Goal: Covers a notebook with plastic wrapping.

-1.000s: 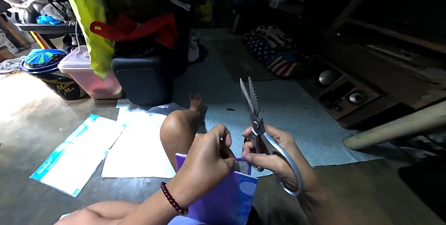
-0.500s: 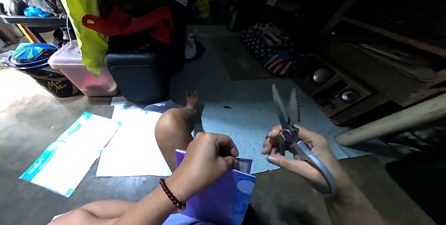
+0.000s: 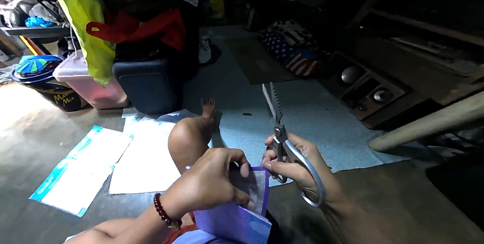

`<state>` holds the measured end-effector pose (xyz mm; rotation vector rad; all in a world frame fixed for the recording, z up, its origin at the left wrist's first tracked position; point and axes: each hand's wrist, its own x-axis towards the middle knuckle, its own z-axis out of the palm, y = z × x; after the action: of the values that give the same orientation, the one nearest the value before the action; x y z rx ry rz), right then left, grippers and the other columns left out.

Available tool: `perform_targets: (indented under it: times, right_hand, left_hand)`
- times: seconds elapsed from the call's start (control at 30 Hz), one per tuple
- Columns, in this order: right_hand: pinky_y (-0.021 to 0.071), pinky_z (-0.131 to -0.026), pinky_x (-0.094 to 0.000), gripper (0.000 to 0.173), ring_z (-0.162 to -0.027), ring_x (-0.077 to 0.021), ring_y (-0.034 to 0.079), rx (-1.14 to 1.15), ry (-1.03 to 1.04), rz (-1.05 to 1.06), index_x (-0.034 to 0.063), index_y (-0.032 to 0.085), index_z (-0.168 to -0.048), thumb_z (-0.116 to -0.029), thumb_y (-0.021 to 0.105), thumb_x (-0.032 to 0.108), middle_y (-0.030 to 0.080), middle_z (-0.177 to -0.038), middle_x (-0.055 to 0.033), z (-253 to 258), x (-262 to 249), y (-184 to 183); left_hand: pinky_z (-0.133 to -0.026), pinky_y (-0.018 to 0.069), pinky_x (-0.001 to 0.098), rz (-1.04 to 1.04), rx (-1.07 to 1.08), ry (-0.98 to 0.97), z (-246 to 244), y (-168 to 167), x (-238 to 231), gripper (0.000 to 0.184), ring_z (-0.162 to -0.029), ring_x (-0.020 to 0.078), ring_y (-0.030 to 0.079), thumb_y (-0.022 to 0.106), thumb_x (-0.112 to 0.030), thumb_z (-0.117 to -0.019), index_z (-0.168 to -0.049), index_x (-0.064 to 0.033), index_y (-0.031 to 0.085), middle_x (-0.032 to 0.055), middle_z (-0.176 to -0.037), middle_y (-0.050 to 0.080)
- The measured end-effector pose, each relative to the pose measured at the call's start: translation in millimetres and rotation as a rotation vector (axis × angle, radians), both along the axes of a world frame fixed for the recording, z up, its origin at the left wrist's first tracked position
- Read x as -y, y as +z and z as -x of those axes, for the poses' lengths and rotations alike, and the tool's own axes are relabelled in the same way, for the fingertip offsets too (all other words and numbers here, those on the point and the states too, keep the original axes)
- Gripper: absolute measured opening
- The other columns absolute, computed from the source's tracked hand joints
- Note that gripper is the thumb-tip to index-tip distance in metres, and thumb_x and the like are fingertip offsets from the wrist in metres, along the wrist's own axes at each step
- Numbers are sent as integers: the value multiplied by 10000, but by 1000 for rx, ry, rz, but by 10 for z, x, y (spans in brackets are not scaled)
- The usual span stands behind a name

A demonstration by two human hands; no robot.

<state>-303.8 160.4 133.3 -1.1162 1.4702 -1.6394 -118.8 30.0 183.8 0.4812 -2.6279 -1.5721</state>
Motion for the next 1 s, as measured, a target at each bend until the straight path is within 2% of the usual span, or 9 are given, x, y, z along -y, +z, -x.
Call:
perform_targets:
  times: [0.17,0.27,0.4,0.47,0.57,0.67,0.8,0.9,1.0]
  right_hand:
    - [545,-507,-172,381,-568,-44,666,67,32,-46,71,590,-1066,-725,692,-65,708,-698,48,-33,41,50]
    - [543,-509,-170,382,-570,-44,667,70,56,-38,73,589,-1072,-730,694,-60,712,-704,46,-39,51,58]
    - [545,-522,-168,373,-583,-42,668,7,78,-15,77,598,-1076,-736,704,-36,712,-718,59,-13,52,63]
    - [556,-573,-146,352,-648,4,667,-160,144,44,88,627,-1094,-772,769,83,715,-797,102,153,18,35]
    - [490,-668,-76,477,-775,112,582,-543,305,90,113,677,-1128,-853,779,489,661,-888,153,587,-110,98]
    - [417,-613,-41,561,-724,143,510,-712,401,57,139,706,-1062,-788,783,622,617,-823,157,872,-231,240]
    - [389,-551,-34,546,-646,154,487,-722,457,-95,183,724,-1020,-720,821,630,605,-758,192,1035,-351,337]
    - [410,-557,-44,494,-642,151,499,-712,394,-101,183,717,-1027,-776,797,601,601,-753,195,1027,-391,290]
    - [555,-683,-112,317,-765,75,652,-496,253,52,215,705,-1083,-828,826,359,702,-863,176,730,-327,128]
  left_hand:
    - [-706,510,211,46,72,-113,-60,74,64,429,-809,33,611,932,-142,-686,-1028,-66,683,-2,-915,669]
    - [-757,534,197,42,87,-101,-68,97,58,479,-856,24,637,929,-144,-696,-1106,-67,693,-1,-965,693]
    - [-776,533,178,41,62,-79,-70,64,44,466,-879,1,642,926,-167,-708,-1116,-76,722,-15,-992,711]
    - [-795,533,177,76,26,-77,-91,28,34,457,-904,-4,646,917,-193,-721,-1125,-78,737,-13,-1017,723]
    - [-860,530,183,139,-61,-104,-145,-51,27,447,-986,6,647,883,-255,-768,-1148,-67,742,9,-1086,723]
    - [-884,541,222,161,-122,-129,-175,-102,16,451,-1021,41,653,870,-290,-783,-1154,-67,744,24,-1123,717]
    - [-877,542,235,154,-131,-137,-181,-110,8,451,-1021,47,649,872,-297,-778,-1146,-70,745,22,-1123,713]
    - [-871,541,235,160,-149,-157,-176,-119,4,434,-1020,48,647,867,-293,-785,-1135,-66,748,28,-1122,712]
    - [-875,547,265,183,-166,-174,-156,-121,-18,431,-1029,72,654,861,-298,-791,-1131,-59,748,38,-1132,716]
